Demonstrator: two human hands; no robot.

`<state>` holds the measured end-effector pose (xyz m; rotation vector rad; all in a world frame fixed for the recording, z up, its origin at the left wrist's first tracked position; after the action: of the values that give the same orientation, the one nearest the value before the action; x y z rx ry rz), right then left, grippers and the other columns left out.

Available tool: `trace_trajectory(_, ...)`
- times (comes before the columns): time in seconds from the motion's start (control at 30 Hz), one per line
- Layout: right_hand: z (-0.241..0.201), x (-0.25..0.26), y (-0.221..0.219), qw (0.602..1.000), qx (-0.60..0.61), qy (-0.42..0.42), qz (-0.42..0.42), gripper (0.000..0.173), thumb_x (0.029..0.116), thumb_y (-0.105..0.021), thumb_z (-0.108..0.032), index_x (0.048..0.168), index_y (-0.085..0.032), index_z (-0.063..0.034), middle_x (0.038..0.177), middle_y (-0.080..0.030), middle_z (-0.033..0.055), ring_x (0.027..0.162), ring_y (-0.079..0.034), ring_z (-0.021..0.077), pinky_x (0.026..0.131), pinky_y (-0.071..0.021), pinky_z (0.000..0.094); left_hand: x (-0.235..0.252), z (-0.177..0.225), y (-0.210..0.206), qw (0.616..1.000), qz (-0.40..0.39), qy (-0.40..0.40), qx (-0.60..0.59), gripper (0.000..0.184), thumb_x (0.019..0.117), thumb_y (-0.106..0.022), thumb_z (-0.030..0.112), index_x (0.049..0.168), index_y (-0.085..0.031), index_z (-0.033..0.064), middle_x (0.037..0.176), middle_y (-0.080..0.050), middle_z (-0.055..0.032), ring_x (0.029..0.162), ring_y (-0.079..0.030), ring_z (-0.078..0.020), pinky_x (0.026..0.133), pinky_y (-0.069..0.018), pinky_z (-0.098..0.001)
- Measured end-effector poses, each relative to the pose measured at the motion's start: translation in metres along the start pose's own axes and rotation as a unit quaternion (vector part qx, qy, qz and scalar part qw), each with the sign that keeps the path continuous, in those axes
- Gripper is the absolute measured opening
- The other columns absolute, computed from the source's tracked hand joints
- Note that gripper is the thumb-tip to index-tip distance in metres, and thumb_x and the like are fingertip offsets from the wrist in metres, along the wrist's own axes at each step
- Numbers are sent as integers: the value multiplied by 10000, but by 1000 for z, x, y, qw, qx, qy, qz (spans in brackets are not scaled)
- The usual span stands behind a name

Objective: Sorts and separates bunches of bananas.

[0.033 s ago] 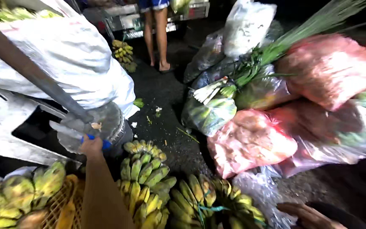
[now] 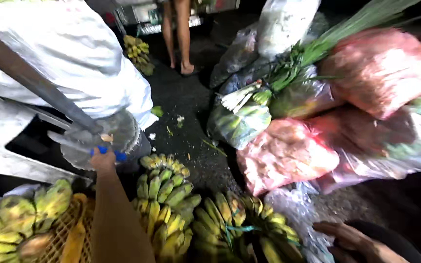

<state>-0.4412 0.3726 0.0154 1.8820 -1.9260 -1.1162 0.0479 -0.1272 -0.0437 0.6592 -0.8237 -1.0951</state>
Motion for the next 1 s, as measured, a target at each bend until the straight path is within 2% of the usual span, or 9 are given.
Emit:
trace_trajectory(0.03, -1, 0, -2, 1000, -1, 4, 1, 400, 992, -620, -89, 1353, -600, 81, 1347, -598, 318, 1161, -647, 435, 1013, -524, 540, -10, 7, 0, 984, -86, 123, -94, 553, 1014, -648, 226, 1490, -474, 5, 1464, -473, -341, 1386, -447, -480, 1114, -400, -598)
trace_trajectory(0.1, -1, 5, -8, 999, -19, 27, 22, 393, 974, -612, -167, 1323, -647, 13, 1297, -658, 222, 1063, -697, 291, 926, -575, 427, -20, 11, 1, 967, -118, 172, -147, 576, 1021, -607, 178, 1542, -406, 39, 1497, -453, -318, 1385, -451, -478, 1099, -383, -660)
trace_trajectory(0.17, -3, 14, -20, 998, -32, 48, 21, 392, 975, -573, -223, 1307, -666, -36, 1273, -681, 159, 1021, -702, 197, 879, -587, 345, -26, 4, 0, 966, -148, 154, -148, 586, 1031, -580, 209, 1568, -377, 94, 1510, -473, -252, 1363, -502, -399, 1086, -431, -604)
trace_trajectory(0.27, -2, 45, -49, 998, -18, 33, -54, 387, 1008, -578, -192, 1339, -626, 1, 1326, -641, 210, 1133, -678, 276, 965, -566, 406, -46, 20, 19, 973, -149, 116, -133, 557, 1038, -555, 240, 1547, -393, 81, 1514, -475, -203, 1333, -531, -288, 1090, -449, -482)
trace_trajectory(0.4, 25, 92, -101, 982, -2, -86, -165, 493, 1038, -600, -219, 1457, -501, 21, 1401, -580, 251, 1238, -620, 359, 1074, -483, 502, -145, 124, 53, 975, -202, -66, -64, 459, 1074, -469, 223, 1436, -497, -58, 1359, -578, -298, 1195, -610, -333, 1021, -483, -457)
trace_trajectory(0.57, 35, 109, -169, 939, 91, -175, -283, 425, 1078, -543, -332, 1279, -635, 31, 1177, -681, 225, 1046, -679, 302, 976, -525, 499, -370, 193, -8, 811, -524, -258, -1, 234, 1019, -617, 196, 1130, -719, 17, 1139, -698, -182, 1062, -690, -313, 942, -559, -510)
trace_trajectory(0.7, 20, 96, -197, 935, 50, -168, -308, 553, 1043, -589, -417, 1343, -599, 48, 1357, -591, 285, 1252, -591, 388, 1084, -437, 554, -441, 174, -23, 669, -698, -121, 225, 330, 1063, -511, 131, 1365, -607, 40, 1371, -607, -214, 1280, -587, -388, 1050, -473, -574)
trace_trajectory(0.83, 20, 85, -176, 956, 22, -154, -248, 561, 1022, -625, -394, 1364, -555, 44, 1410, -535, 280, 1284, -565, 400, 1089, -443, 554, -424, 145, -36, 771, -601, -56, 201, 363, 986, -583, 58, 1346, -627, 61, 1353, -613, -205, 1229, -613, -394, 987, -516, -589)
trace_trajectory(1.0, 26, 92, -214, 942, 110, -186, -258, 734, 1000, -605, -548, 1444, -509, 28, 1407, -568, 283, 1340, -539, 403, 1138, -395, 574, -419, 150, -31, 832, -551, -16, 72, 582, 1027, -498, 32, 1585, -386, 154, 1485, -541, -180, 1321, -570, -362, 1075, -476, -549)
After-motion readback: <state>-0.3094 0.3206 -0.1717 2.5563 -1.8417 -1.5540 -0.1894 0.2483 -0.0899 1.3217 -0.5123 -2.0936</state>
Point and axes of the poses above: each hand's wrist, its own x-axis towards the middle knuckle, its own y-axis out of the back of the hand, z = x × y, the point moved 10 cm from there along x, towards the middle knuckle
